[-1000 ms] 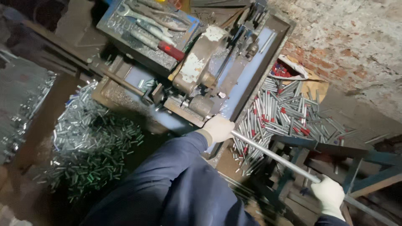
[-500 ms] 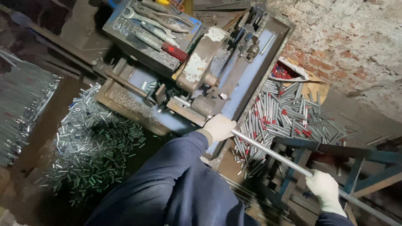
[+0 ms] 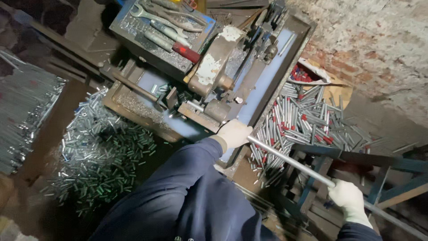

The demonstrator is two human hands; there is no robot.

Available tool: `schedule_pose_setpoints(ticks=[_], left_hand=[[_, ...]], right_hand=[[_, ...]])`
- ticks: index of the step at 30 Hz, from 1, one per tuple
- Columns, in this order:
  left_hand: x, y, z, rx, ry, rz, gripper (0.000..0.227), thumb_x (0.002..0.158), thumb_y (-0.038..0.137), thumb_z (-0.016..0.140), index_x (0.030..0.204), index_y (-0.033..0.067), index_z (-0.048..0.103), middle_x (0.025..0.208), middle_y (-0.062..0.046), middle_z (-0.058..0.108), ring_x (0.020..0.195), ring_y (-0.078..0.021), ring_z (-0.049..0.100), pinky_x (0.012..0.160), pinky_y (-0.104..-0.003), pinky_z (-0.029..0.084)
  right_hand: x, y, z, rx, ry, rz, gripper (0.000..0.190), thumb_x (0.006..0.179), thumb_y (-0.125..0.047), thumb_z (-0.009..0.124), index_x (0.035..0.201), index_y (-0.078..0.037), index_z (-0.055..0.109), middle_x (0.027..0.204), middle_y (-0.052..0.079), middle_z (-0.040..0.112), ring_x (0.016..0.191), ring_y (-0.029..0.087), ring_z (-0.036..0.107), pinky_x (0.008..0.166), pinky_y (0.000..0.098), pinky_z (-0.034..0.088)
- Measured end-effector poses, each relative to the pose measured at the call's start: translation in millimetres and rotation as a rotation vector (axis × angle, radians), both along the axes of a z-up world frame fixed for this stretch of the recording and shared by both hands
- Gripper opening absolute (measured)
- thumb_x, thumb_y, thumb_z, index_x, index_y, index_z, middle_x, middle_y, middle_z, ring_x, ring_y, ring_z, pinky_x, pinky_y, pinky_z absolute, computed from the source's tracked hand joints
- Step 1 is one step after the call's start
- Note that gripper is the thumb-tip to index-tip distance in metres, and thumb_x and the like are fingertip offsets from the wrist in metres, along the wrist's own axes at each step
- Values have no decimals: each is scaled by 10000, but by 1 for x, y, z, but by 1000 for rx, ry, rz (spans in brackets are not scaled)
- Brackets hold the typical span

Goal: The person operates a manual metal cutting machine, feeding a long metal rod into the cutting mechanism and pulling the handle to cut it into smaller segments. The cut pieces fall into a collection area below the machine.

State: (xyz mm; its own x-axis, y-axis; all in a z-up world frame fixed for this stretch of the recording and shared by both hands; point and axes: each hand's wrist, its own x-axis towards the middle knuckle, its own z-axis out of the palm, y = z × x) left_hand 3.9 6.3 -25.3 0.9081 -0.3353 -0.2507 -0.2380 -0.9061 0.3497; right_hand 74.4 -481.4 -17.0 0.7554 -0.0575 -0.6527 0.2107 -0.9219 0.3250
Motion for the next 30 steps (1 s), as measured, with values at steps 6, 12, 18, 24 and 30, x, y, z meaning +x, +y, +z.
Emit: schedule_pose_setpoints(ticks=[6,12,18,24,30], left_hand=[[-1,2,4,26,-15,-6,206,978,348,657,1000,144,677,879,-85,754,757,-353,736,726,-514,576],[2,-1,8,54,51,-28,245,1022,378,611,1034,157,714,893,-64,776,787,-330,744,772,-491,584],[12,-7,9,114,65,-59,255,1026,454,642,1018,211,718,913,-5,777,793,-278,755,840,-451,534],[10,-16,-16,103,-51,-73,236,996,427,671,993,199,733,854,-15,784,757,-304,766,771,-488,540],[11,-19,-4,119,71,-79,165,1020,340,649,1047,180,683,887,-2,769,762,-274,759,777,-440,526]], right_hand=[[10,-5,-10,7,83,-5,454,884,-431,514,1151,-242,829,1183,127,835,1142,356,770,999,444,608],[18,1,-5,23,133,-17,449,881,-433,561,1059,-153,864,1074,155,859,1064,342,795,960,401,610],[18,11,8,5,61,-78,487,832,-331,556,1227,-252,829,1219,157,828,1154,364,778,1020,422,608],[9,16,18,-59,14,-109,489,826,-300,554,1228,-249,828,1189,114,847,1114,338,792,988,416,615],[8,-5,-4,-85,-46,-51,455,809,-377,554,1138,-284,855,1157,116,847,1123,335,791,993,390,615]])
